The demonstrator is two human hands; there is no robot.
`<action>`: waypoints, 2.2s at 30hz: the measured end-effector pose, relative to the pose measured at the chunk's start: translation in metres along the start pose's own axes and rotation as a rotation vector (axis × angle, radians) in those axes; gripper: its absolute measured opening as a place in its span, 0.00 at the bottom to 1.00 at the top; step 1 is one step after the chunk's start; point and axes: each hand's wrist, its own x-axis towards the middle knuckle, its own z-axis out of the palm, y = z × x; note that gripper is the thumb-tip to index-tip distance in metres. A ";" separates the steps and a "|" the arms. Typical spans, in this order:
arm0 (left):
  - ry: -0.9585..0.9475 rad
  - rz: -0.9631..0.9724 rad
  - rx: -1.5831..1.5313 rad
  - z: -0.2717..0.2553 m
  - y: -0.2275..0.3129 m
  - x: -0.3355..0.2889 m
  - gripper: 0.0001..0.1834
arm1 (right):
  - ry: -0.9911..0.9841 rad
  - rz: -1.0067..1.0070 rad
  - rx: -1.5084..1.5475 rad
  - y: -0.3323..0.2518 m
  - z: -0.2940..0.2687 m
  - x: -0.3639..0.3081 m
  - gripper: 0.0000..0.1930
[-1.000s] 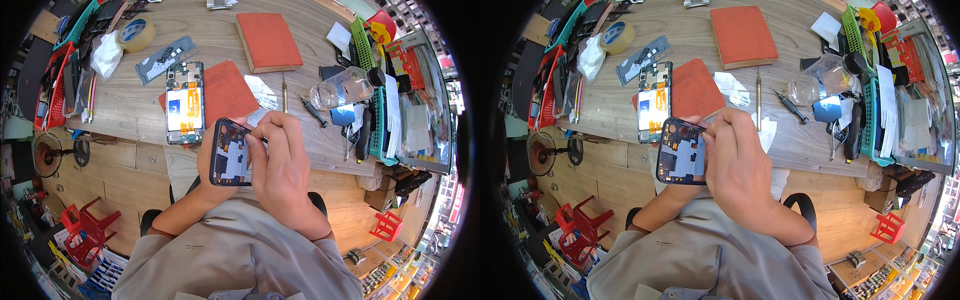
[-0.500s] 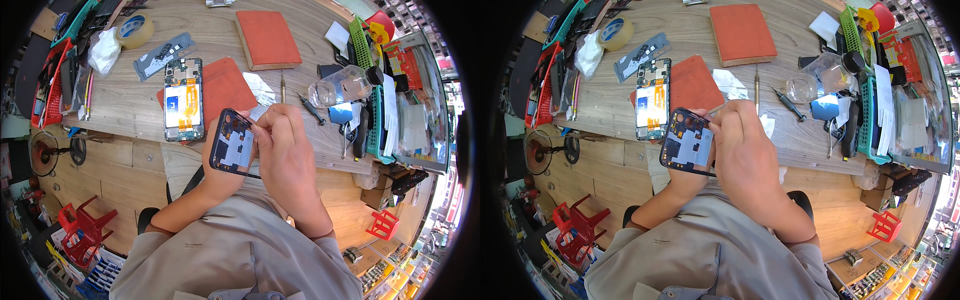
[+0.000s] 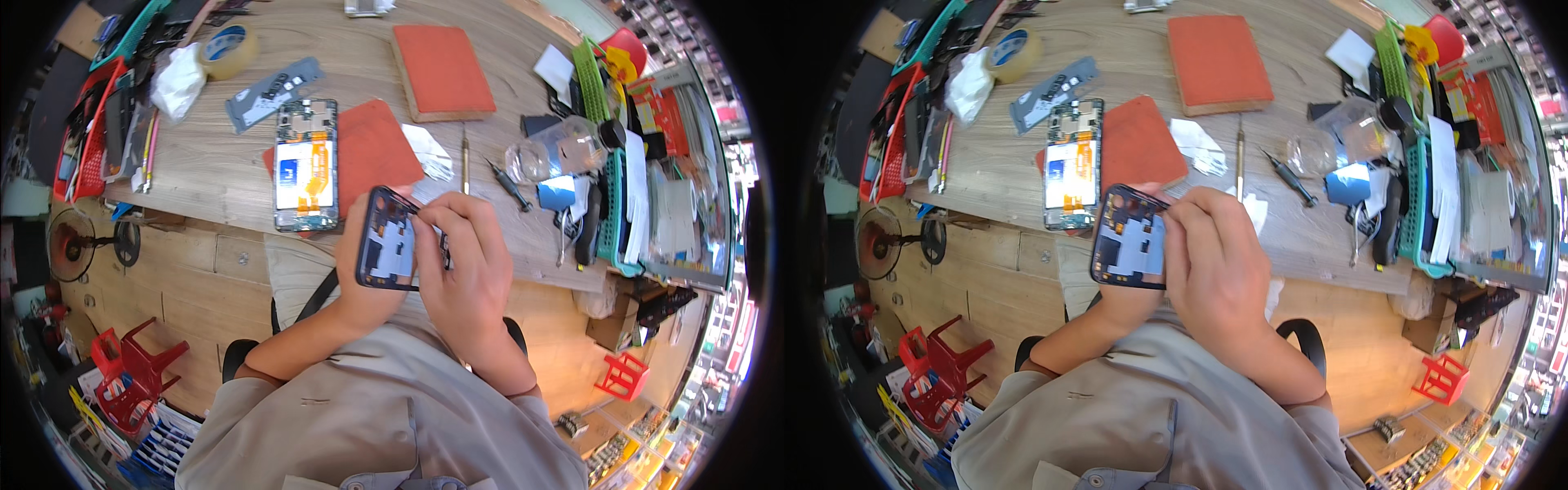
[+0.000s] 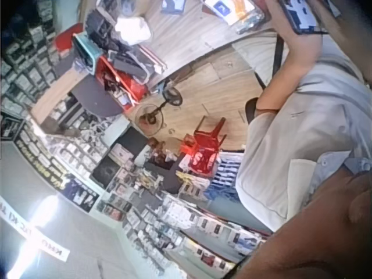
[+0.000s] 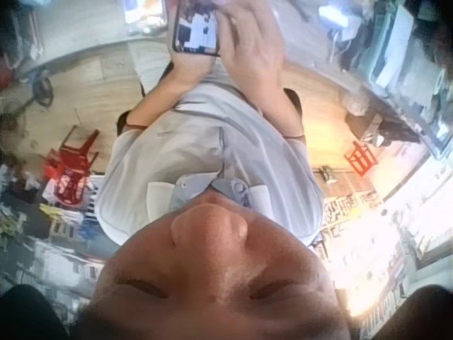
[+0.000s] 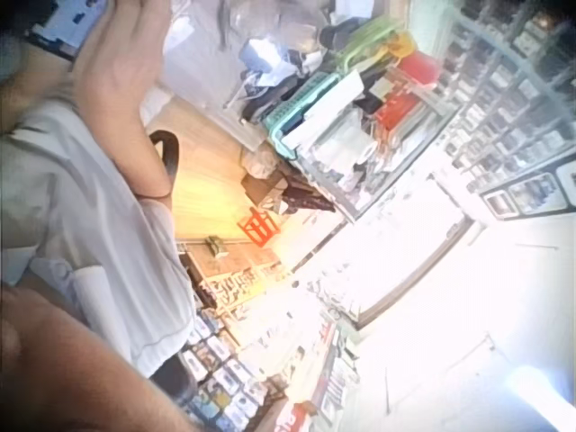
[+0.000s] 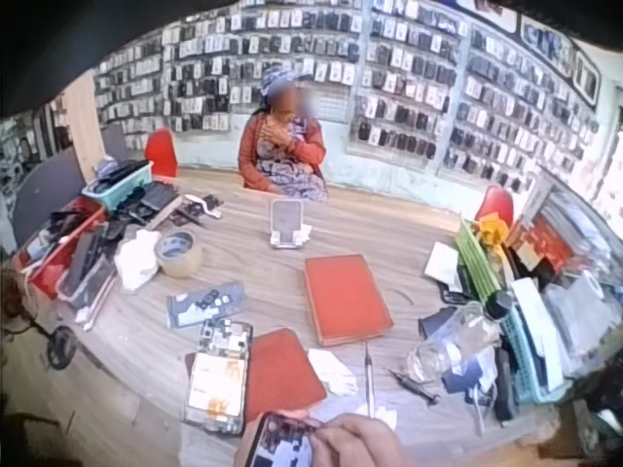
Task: The person uses a screwdriver to remove screws from a smartphone, then uses a prying tool to separate the screen assembly from the frame. They lift the screen, detach a ribbon cable, and set the screen aside, leaving the phone partially disassembled.
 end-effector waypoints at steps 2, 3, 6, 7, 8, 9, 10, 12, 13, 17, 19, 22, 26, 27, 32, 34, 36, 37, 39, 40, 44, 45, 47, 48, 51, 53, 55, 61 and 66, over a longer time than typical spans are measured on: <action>0.018 0.025 0.024 0.000 0.006 0.002 0.26 | 0.024 -0.016 -0.018 -0.003 0.003 0.000 0.08; 0.025 0.028 0.027 0.000 0.004 0.000 0.25 | 0.043 -0.023 -0.023 -0.004 0.005 -0.003 0.09; 0.019 0.193 0.166 -0.004 0.013 0.005 0.28 | 0.090 -0.039 -0.039 -0.009 0.011 -0.006 0.09; 0.003 0.219 0.174 -0.004 0.015 0.005 0.29 | 0.109 -0.037 -0.057 -0.009 0.011 -0.007 0.09; 0.028 0.286 0.213 -0.003 0.018 0.009 0.29 | 0.095 -0.040 -0.037 -0.010 0.010 -0.006 0.09; 0.037 0.293 0.219 -0.005 0.015 0.008 0.29 | 0.078 -0.043 -0.014 -0.010 0.011 -0.006 0.09; 0.043 0.286 0.218 -0.004 0.017 0.008 0.29 | 0.064 -0.037 -0.005 -0.009 0.009 -0.004 0.09; 0.056 0.261 0.180 -0.003 0.018 0.008 0.28 | -0.012 -0.065 0.009 -0.007 0.003 0.005 0.10; 0.062 0.245 0.144 -0.003 0.017 0.008 0.27 | -0.048 -0.076 0.014 -0.006 0.000 0.009 0.10; 0.019 0.120 0.026 -0.003 0.010 0.006 0.25 | -0.170 -0.039 0.030 -0.003 -0.006 0.018 0.09; -0.007 0.118 0.027 -0.002 0.008 0.007 0.26 | -0.215 -0.022 -0.001 -0.003 -0.009 0.018 0.07; -0.022 0.087 -0.041 -0.001 0.006 0.006 0.27 | -0.252 -0.017 -0.052 -0.007 -0.007 0.018 0.06; -0.047 0.052 -0.082 0.000 0.006 0.004 0.28 | -0.279 -0.022 -0.068 -0.006 -0.007 0.017 0.07; -0.060 0.044 -0.071 -0.001 0.007 0.004 0.28 | -0.277 -0.028 -0.075 -0.005 -0.008 0.017 0.07; -0.069 0.046 -0.059 -0.001 0.015 0.004 0.29 | -0.335 -0.043 -0.054 -0.006 -0.014 0.020 0.06; -0.072 0.037 -0.062 0.000 0.019 0.005 0.29 | -0.351 -0.046 -0.049 -0.007 -0.016 0.021 0.06; -0.134 0.012 -0.084 -0.003 0.022 0.006 0.32 | -0.363 -0.052 -0.048 -0.009 -0.019 0.023 0.05; -0.124 0.015 -0.089 -0.002 0.023 0.005 0.31 | -0.368 -0.048 -0.046 -0.010 -0.019 0.023 0.05; -0.105 0.023 -0.100 -0.002 0.024 0.004 0.31 | -0.377 -0.042 -0.040 -0.011 -0.020 0.023 0.05; -0.102 0.023 -0.102 -0.001 0.024 0.003 0.31 | -0.383 -0.043 -0.038 -0.011 -0.021 0.022 0.05; -0.088 0.035 -0.086 -0.002 0.025 -0.002 0.32 | -0.411 -0.069 -0.031 -0.014 -0.024 0.021 0.06; -0.087 0.042 -0.078 -0.003 0.027 -0.003 0.32 | -0.415 -0.081 -0.033 -0.016 -0.025 0.022 0.06; -0.059 0.029 -0.059 -0.003 0.031 -0.006 0.29 | -0.421 -0.080 -0.006 -0.016 -0.027 0.021 0.06; -0.043 0.020 -0.048 -0.003 0.033 -0.008 0.28 | -0.425 -0.078 0.010 -0.017 -0.028 0.020 0.06; 0.022 0.037 -0.041 -0.003 0.038 -0.011 0.28 | -0.416 -0.046 0.026 -0.024 -0.031 0.020 0.06; 0.019 0.012 -0.113 -0.009 0.043 -0.010 0.29 | -0.383 -0.097 0.039 -0.028 -0.029 0.023 0.07; 0.017 0.030 -0.094 -0.014 0.048 -0.005 0.30 | -0.338 -0.127 0.076 -0.030 -0.026 0.028 0.08; 0.139 0.018 -0.145 -0.040 0.065 0.013 0.30 | -0.236 -0.158 0.178 -0.039 -0.013 0.037 0.14; 0.374 -0.152 -0.289 -0.133 0.084 0.037 0.34 | -0.335 -0.135 0.239 -0.035 -0.002 0.029 0.15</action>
